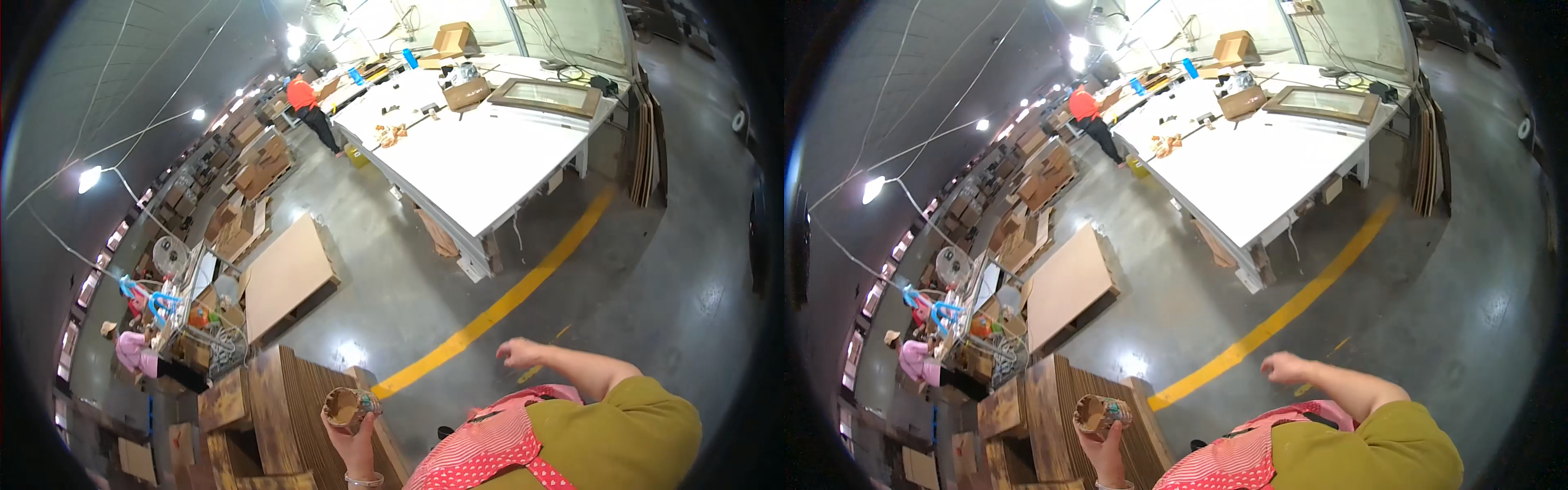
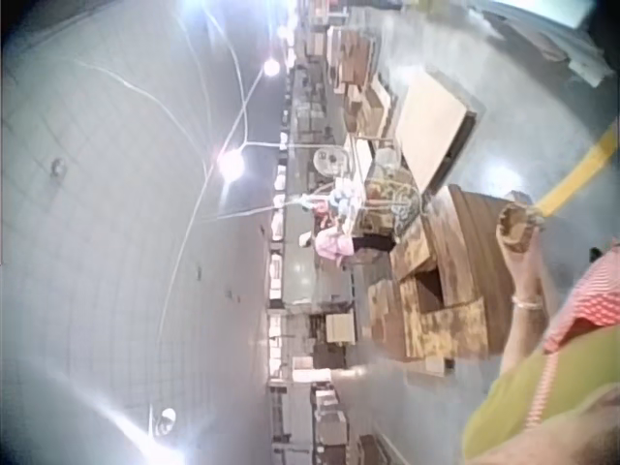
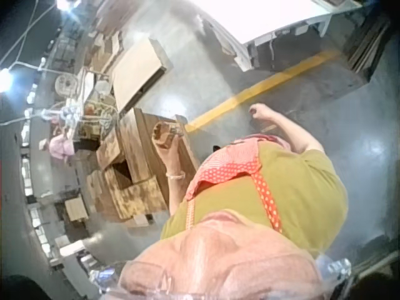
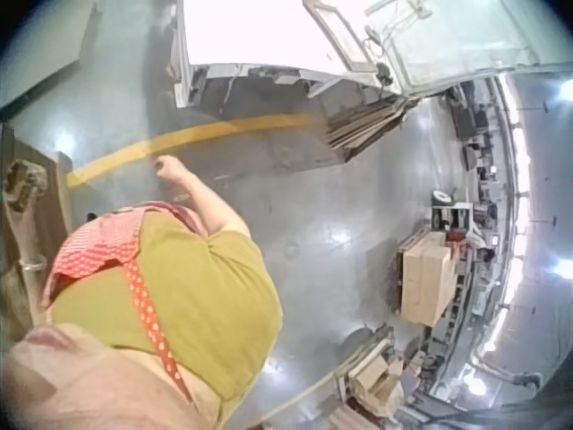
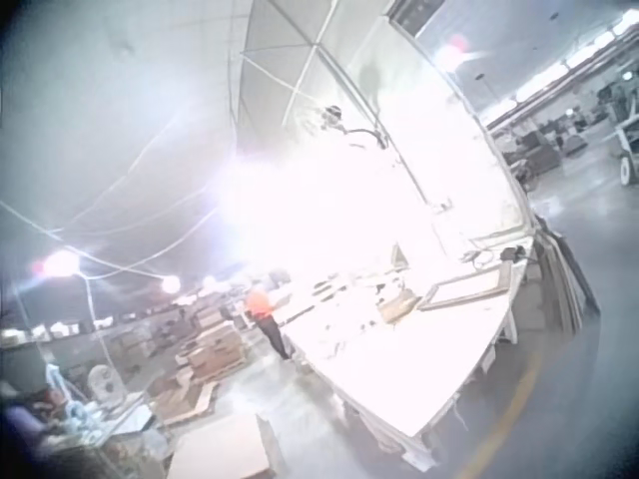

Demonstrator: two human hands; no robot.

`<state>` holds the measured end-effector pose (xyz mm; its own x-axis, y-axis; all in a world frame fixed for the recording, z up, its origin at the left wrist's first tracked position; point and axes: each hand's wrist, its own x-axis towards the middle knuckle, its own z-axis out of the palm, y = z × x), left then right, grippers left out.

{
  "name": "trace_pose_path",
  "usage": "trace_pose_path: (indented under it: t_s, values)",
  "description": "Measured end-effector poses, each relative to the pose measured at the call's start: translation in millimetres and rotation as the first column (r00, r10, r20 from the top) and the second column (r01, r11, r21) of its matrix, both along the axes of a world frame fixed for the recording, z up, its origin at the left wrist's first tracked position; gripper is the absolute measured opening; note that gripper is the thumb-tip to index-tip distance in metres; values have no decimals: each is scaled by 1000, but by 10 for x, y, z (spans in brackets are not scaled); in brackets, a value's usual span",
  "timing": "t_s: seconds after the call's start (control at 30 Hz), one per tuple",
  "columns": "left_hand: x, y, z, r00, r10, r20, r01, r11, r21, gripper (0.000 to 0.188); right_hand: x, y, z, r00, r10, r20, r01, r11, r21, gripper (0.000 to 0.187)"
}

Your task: The person dips a piece of brown material into a bucket of brown liquid and then rubs it onto the inside of a small wooden cup.

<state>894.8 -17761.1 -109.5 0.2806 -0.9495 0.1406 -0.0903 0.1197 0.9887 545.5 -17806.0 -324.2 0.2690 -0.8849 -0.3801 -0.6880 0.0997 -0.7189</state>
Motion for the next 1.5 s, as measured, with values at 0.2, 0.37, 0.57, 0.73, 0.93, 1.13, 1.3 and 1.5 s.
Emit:
trace_pose_path:
  t_s: [0.2,0.37,0.57,0.73,0.93,1.13,1.3,1.5]
  values:
    - [381,-1806,-28,990,-132,56,131,991,17,70,234,-812,328,997,54,47,-61,988,140,36]
    - [490,-3206,-63,990,-125,58,127,991,-36,70,129,-2325,716,985,-29,170,34,999,-22,30]
    - [795,-4662,-244,1000,11,11,-9,995,-101,71,449,-4710,1121,986,166,33,-153,958,-243,23]
    - [971,-5866,-239,998,14,54,-9,995,-95,71,1038,-6129,1314,937,342,-75,-348,888,-300,22]
    - [1309,-7598,-294,999,-13,53,17,997,-76,73,1245,-7536,1042,929,367,-47,-355,851,-386,17]
    - [1374,-9526,-162,978,-167,123,174,983,-49,75,970,-8519,909,998,-58,-34,47,964,-261,22]
    - [1323,-10966,-189,958,-277,74,281,959,-41,76,796,-9375,1095,971,-221,95,227,972,-56,26]
    - [1030,-12472,-157,936,-298,186,307,951,-26,72,766,-10974,1128,976,-172,131,185,979,-89,26]
